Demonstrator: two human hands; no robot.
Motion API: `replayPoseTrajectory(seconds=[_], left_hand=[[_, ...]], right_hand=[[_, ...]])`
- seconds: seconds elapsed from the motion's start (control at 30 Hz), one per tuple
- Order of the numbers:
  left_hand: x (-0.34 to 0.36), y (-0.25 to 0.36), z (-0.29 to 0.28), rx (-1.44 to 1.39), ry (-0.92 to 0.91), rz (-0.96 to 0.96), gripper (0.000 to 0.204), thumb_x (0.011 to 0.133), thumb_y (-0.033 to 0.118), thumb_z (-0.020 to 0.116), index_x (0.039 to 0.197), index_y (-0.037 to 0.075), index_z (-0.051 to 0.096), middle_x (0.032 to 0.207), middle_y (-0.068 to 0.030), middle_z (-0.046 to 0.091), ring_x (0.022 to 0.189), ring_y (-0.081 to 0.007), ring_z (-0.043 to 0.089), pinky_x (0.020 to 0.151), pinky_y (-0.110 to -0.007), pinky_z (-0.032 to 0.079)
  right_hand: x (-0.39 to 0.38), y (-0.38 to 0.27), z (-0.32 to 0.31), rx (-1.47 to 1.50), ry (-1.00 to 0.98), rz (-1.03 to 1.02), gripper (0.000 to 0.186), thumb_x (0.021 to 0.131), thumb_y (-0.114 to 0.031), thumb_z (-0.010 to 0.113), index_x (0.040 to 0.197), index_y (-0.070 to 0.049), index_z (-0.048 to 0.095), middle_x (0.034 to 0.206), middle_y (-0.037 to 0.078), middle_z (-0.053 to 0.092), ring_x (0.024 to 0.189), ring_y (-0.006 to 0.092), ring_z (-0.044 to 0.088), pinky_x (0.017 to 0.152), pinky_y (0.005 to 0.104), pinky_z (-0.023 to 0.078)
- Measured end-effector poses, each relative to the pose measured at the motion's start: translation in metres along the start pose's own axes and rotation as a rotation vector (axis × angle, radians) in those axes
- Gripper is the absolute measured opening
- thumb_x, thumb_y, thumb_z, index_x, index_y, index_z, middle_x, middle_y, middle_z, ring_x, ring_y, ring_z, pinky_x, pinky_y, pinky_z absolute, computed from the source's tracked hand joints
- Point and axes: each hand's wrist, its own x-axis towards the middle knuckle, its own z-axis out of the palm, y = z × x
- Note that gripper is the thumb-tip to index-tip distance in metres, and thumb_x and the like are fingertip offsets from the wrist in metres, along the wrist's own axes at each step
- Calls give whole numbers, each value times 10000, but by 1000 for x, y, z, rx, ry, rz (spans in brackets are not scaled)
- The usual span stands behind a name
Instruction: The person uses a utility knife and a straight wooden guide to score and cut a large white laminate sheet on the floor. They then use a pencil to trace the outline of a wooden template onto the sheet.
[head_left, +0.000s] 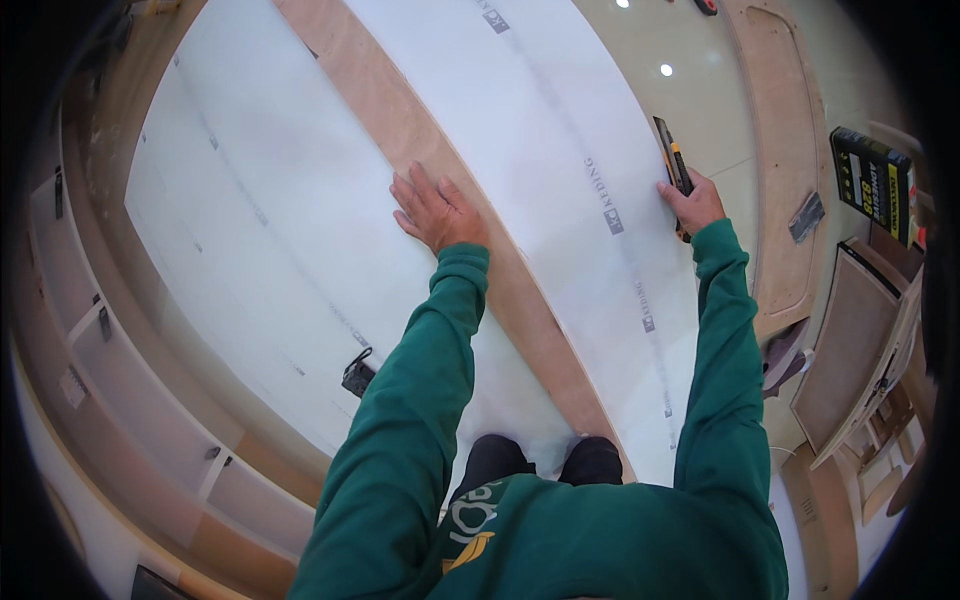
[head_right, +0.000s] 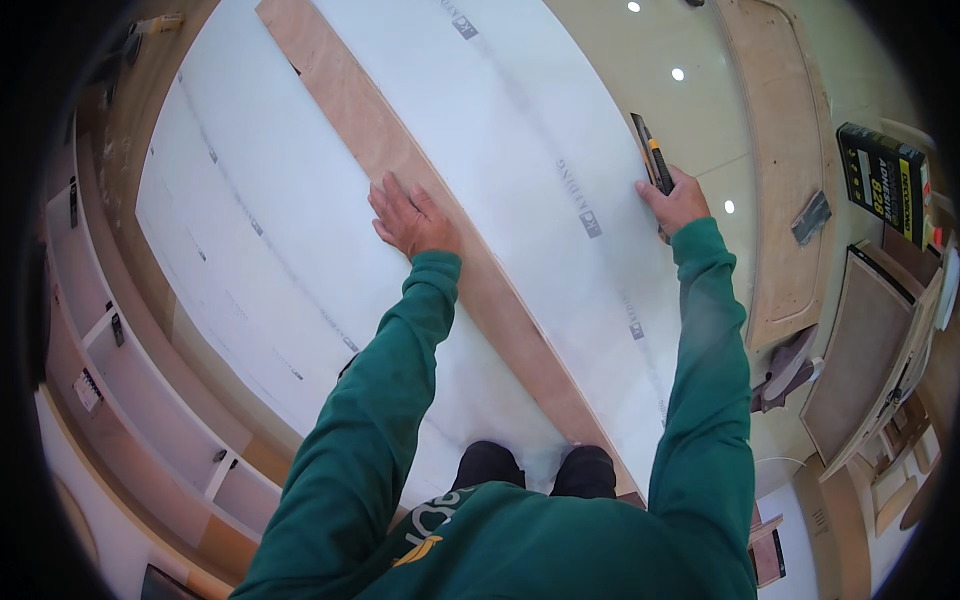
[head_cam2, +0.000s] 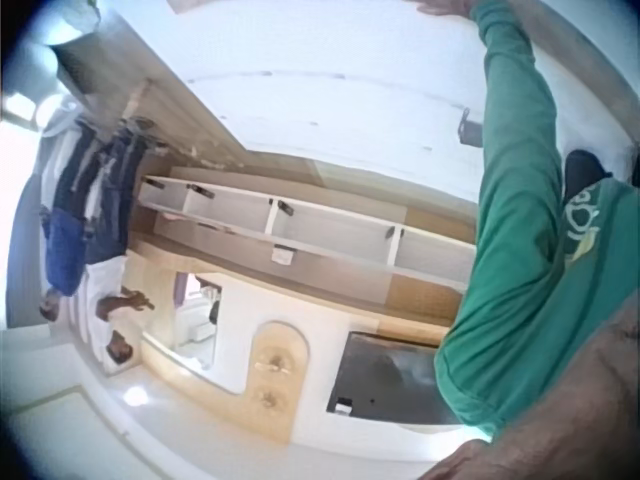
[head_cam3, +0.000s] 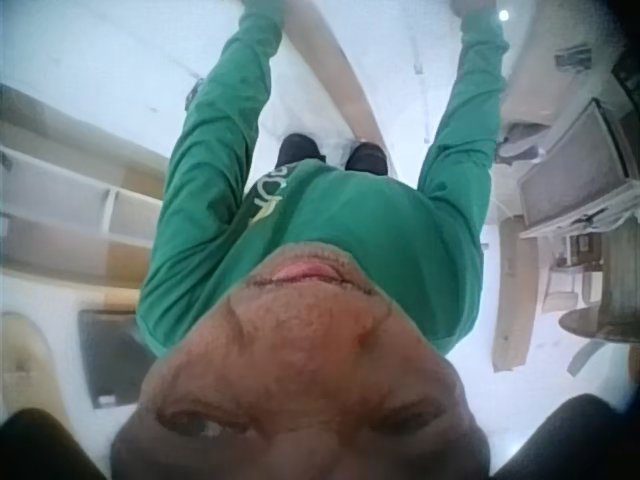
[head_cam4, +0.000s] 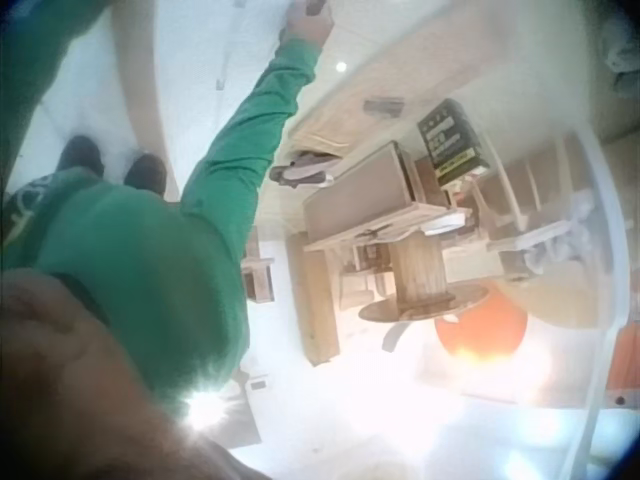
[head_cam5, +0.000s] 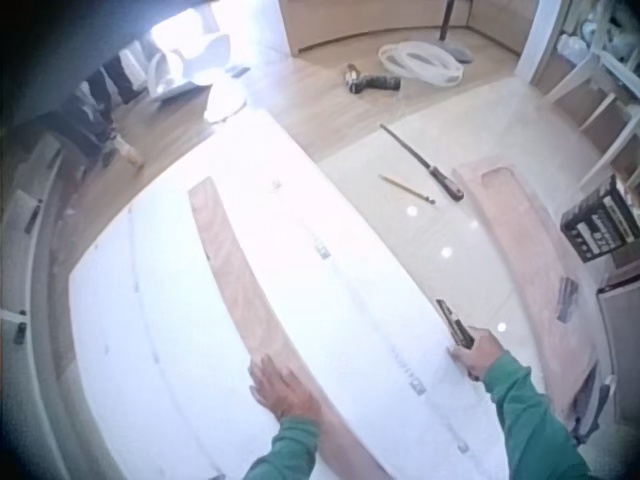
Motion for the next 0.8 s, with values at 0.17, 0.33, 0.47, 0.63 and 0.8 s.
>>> replayPoseTrajectory(seconds=[0.17, 0.33, 0.47, 0.63, 0.8], left_hand=[[0, -2, -1, -35, -33, -6, 501, 1006, 299, 389, 1452, 74, 346, 1518, -211, 282, 1440, -335, 197, 1147, -547, 90], [2, -4, 0, -62, -29, 7, 493, 1004, 303, 406, 1438, 72, 374, 1512, -224, 294, 1437, -341, 202, 1145, -545, 95], [1, -5, -1, -71, 11, 20, 500, 1008, 324, 403, 1428, 52, 394, 1496, -232, 325, 1428, -339, 226, 1145, -526, 95], [-1, -5, -1, -45, -33, 3, 503, 1007, 322, 416, 1431, 54, 390, 1505, -235, 307, 1428, -347, 222, 1145, -528, 94], [-9, -8, -10, -91, -35, -14, 480, 1007, 309, 419, 1420, 65, 411, 1509, -223, 306, 1433, -334, 219, 1146, -525, 70]], right_hand=[[-77, -80, -23, -104, 57, -245, 314, 822, -182, 707, 1009, 53, 614, 719, 71, 591, 647, 158, 520, 635, 316, 465], [-77, -90, -13, -78, 234, -56, 295, 813, -167, 714, 980, 55, 615, 735, 68, 590, 658, 150, 523, 638, 319, 464], [-31, -34, -15, -21, 240, -151, 292, 820, -184, 715, 962, 52, 616, 751, 61, 602, 688, 140, 551, 662, 306, 484], [-49, -2, -9, -575, 601, -63, 311, 844, -156, 675, 1094, -3, 573, 924, 184, 652, 852, 371, 643, 757, 413, 513], [-74, -71, 73, 181, 413, -315, 283, 938, -235, 576, 1121, -19, 572, 903, 202, 641, 798, 391, 635, 713, 450, 508]])
